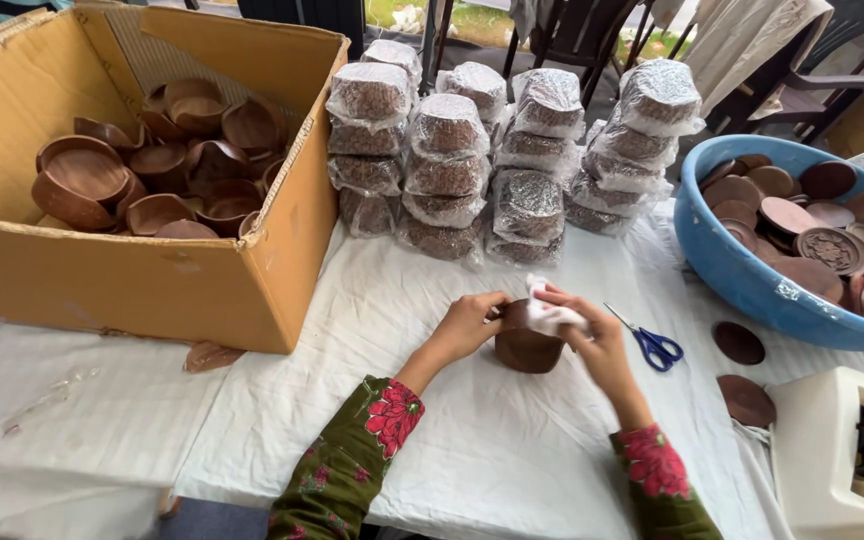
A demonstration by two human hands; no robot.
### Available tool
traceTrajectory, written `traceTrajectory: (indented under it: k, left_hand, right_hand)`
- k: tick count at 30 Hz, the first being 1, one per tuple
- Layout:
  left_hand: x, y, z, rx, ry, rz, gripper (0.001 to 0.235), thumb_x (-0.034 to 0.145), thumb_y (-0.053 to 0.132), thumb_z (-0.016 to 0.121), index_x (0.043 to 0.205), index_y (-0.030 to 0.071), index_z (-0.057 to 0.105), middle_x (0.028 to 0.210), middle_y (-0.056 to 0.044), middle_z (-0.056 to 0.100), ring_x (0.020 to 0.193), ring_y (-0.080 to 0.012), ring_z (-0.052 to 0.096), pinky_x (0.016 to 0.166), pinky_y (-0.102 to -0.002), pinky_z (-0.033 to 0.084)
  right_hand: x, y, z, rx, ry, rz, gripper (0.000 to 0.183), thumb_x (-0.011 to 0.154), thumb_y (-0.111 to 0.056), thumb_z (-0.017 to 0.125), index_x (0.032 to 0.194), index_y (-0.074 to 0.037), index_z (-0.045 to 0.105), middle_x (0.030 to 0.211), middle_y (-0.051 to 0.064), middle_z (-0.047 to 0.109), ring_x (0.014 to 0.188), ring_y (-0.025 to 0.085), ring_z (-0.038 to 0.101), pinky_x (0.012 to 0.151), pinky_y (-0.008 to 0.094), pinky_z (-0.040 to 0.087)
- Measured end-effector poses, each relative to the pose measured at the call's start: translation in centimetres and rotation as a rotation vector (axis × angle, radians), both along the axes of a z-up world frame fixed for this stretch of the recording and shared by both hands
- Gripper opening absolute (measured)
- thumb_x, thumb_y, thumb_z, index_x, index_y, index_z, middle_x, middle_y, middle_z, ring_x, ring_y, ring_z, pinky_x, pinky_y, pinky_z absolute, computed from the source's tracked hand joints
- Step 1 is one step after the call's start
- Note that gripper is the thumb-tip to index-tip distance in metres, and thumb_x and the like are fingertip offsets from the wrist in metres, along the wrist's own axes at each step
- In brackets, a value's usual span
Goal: The person wipes a small wooden bowl with a white cloth, then picks up several round wooden discs from a blue basin and wipes them individually. The cleaned items are placed on the table next to stacks of wrapped wooden products.
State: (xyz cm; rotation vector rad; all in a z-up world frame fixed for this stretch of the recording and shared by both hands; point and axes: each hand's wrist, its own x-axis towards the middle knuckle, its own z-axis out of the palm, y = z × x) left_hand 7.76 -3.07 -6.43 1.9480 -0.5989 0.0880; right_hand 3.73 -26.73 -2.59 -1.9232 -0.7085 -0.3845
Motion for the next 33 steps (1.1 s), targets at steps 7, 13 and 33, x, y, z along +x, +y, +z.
traceTrajectory:
  k: [7,13,33]
  left_hand:
    - [0.1,0.4,-0.2,-0.004,0.055,-0.020,0.025,0.085,0.009,0.075,0.109,0.005,0.069,0.105,-0.011,0.077,0.096,-0.0245,0.078,0.083,-0.036,0.061]
    - [0.1,0.4,-0.5,0.000,0.031,-0.007,0.025,0.085,0.007,0.074,0.109,0.005,0.069,0.104,-0.012,0.077,0.095,-0.0236,0.078,0.082,-0.036,0.061]
    - [-1.1,0.2,1.3,0.015,-0.012,0.012,0.027,0.082,0.013,0.077,0.108,0.007,0.073,0.103,-0.011,0.077,0.091,-0.0245,0.077,0.080,-0.035,0.061]
  right_hand:
    - [0.4,-1.6,0.1,0.381,0.458,0.178,0.038,0.095,-0.023,0.060,0.124,-0.001,0.071,0.128,0.013,0.072,0.103,0.013,0.068,0.087,0.025,0.055]
    - [0.4,-0.1,-1.1,0.281,0.431,0.012,0.036,0.111,-0.035,0.054,0.106,0.001,0.052,0.144,0.015,0.067,0.106,0.016,0.062,0.080,0.027,0.052]
    - [-0.8,1.3,0.9,0.158,0.394,0.014,0.044,0.107,-0.029,0.043,0.140,-0.005,0.060,0.134,0.008,0.066,0.121,0.016,0.061,0.103,0.030,0.046]
